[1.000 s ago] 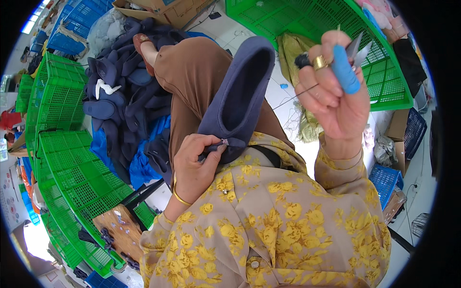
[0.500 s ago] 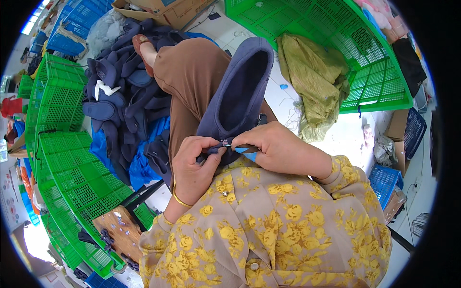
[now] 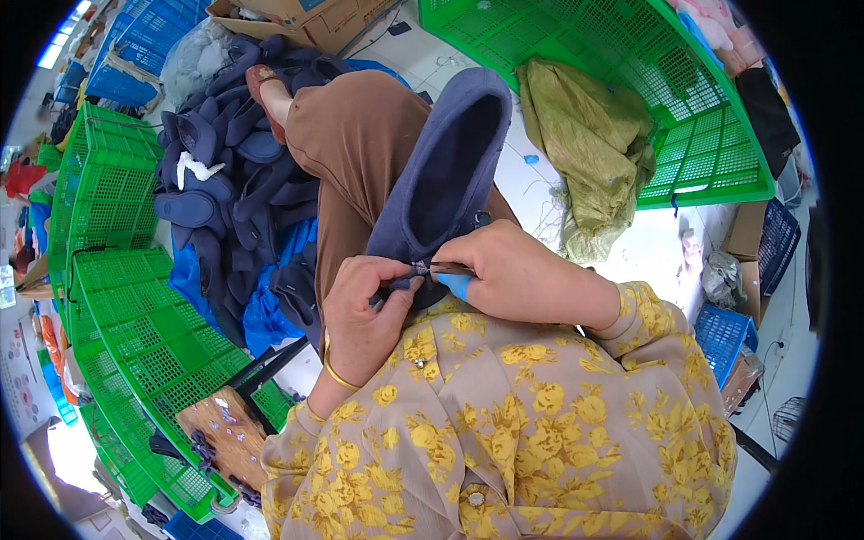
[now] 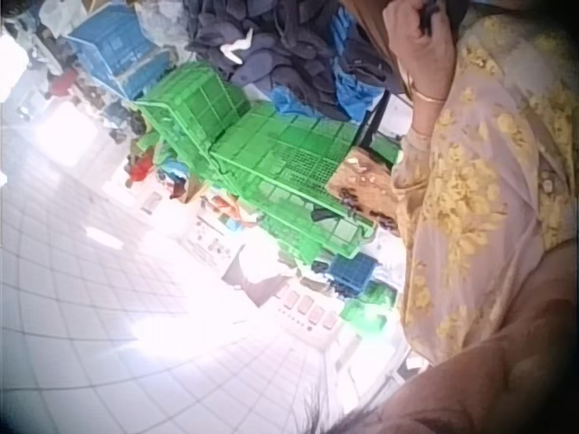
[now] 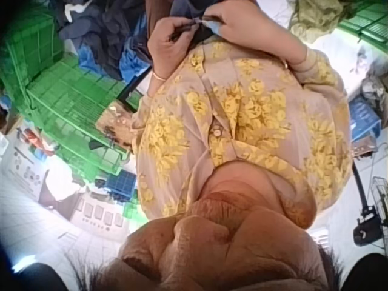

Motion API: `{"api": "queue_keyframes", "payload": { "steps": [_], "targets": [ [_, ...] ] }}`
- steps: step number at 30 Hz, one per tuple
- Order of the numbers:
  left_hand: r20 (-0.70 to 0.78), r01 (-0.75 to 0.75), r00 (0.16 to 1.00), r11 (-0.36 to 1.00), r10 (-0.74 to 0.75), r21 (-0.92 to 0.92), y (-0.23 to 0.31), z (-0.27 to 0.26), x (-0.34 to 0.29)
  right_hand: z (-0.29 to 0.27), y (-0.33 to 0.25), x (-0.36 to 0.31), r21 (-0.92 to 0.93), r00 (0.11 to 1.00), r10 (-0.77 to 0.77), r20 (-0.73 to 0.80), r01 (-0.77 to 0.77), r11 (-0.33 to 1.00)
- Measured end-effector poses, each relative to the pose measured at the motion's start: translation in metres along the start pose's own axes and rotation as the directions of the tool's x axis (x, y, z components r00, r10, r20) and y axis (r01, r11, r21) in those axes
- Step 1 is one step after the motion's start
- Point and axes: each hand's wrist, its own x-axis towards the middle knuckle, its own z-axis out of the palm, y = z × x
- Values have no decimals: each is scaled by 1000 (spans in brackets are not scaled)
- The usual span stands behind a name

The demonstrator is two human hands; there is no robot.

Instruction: The person sits on the floor and uses a small blue tool to trim loose threads and excess fabric from the opening of a dark blue slip-on shoe. The person repeatedly picks up shoes from a nearby pile, trims the edges, and places them back down.

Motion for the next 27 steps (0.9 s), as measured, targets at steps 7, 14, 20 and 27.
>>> {"api": "queue_keyframes", "payload": {
  "steps": [7,14,20,27],
  "targets": [
    [16,-134,991,988,133,80,0,2,3,7,2,8,-17,999,55,-1,-55,998],
    [4,-231,972,963,233,136,1,1,1,3,-7,-4,43,989,140,-55,-138,989],
    [8,-262,965,956,264,135,-5,2,0,21,3,-7,-46,995,60,-83,-64,997],
    [-13,-245,969,962,248,120,-3,0,-1,24,7,-10,22,995,62,-81,-60,998]
  ]
}}
